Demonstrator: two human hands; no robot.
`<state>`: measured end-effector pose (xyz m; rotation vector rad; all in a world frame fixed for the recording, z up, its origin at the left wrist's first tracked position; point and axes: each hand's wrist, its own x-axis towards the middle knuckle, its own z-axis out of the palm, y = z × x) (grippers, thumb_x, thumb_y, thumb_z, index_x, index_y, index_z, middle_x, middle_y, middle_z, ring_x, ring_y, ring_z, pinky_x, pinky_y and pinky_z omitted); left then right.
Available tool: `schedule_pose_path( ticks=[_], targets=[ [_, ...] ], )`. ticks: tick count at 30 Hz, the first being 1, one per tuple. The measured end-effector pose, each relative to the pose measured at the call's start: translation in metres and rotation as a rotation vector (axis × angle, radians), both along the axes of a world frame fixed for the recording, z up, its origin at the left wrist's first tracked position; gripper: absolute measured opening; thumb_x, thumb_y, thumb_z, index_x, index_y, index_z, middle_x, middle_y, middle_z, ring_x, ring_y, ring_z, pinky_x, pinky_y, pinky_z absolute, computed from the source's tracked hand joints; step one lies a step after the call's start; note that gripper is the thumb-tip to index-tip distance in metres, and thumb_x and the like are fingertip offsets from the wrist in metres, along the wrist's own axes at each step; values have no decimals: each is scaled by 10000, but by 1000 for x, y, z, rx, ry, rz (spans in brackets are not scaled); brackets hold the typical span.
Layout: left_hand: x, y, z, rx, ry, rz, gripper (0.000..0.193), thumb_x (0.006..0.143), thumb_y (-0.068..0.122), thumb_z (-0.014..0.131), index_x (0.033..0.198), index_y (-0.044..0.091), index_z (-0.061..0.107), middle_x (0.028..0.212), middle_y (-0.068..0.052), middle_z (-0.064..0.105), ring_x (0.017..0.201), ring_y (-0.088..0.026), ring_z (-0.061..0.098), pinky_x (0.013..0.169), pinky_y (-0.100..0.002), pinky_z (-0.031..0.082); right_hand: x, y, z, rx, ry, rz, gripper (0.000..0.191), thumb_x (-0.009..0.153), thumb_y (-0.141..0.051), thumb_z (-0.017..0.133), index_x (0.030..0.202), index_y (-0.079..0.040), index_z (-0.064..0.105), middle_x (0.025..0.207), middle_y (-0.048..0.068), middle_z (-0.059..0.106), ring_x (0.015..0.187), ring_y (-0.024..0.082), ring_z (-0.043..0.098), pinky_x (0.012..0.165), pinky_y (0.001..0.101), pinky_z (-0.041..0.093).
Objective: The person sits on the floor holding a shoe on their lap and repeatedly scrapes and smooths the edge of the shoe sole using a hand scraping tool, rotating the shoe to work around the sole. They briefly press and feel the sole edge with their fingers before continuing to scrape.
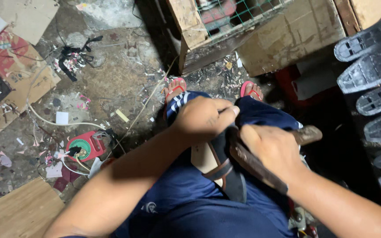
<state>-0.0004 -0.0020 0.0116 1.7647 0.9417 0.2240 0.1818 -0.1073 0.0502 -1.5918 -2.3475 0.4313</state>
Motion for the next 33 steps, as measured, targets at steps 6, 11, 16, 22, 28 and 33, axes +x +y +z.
schedule_pose_path(
  ticks=[6, 11, 16, 22, 28, 33],
  targets=[
    [-1, -1, -2, -105, -108, 40, 372, 937, 416, 543, 966, 111, 754, 841, -116, 769, 808, -274, 770, 756, -376, 565, 11, 9, 6, -111, 224, -63, 278, 751, -233, 778, 815, -77, 557, 649, 110, 614, 609, 336, 657, 524, 436, 504],
    [-1, -1, -4, -17, -73, 15, 373, 965, 409, 527, 980, 111, 752, 840, -151, 739, 819, -309, 736, 751, -390, 545, 13, 22, 12, -121, 164, -39, 311, 772, -273, 775, 832, -65, 550, 673, 119, 613, 633, 359, 646, 547, 459, 492],
    [1, 4, -10, 9, -42, 19, 348, 965, 388, 540, 969, 124, 767, 876, -153, 739, 846, -336, 719, 763, -397, 542, -2, 29, 23, -64, -74, 57, 283, 774, -296, 718, 863, -72, 571, 678, 120, 618, 660, 369, 653, 576, 491, 495],
    [-4, -3, -20, -108, -136, 82, 369, 943, 382, 611, 1116, 82, 741, 1038, -129, 766, 996, -262, 733, 868, -356, 547, 4, 28, 19, -142, 68, -38, 270, 795, -265, 757, 880, -69, 591, 687, 109, 636, 660, 342, 659, 577, 447, 502],
    [-51, -32, 14, -581, -546, 85, 634, 855, 225, 773, 1401, -17, 561, 1330, -100, 666, 1251, -194, 615, 1098, -347, 459, -1, -24, 21, -147, 446, -348, 283, 783, -226, 829, 838, -96, 583, 730, 55, 716, 619, 196, 738, 555, 314, 552],
    [-52, -61, 81, -486, -424, 167, 744, 747, 142, 841, 1424, 25, 556, 1240, -92, 710, 1157, -174, 662, 1030, -357, 535, -3, -56, 55, 90, 448, -283, 346, 762, -225, 852, 887, -80, 564, 753, 57, 702, 638, 181, 716, 559, 291, 535]
  ],
)
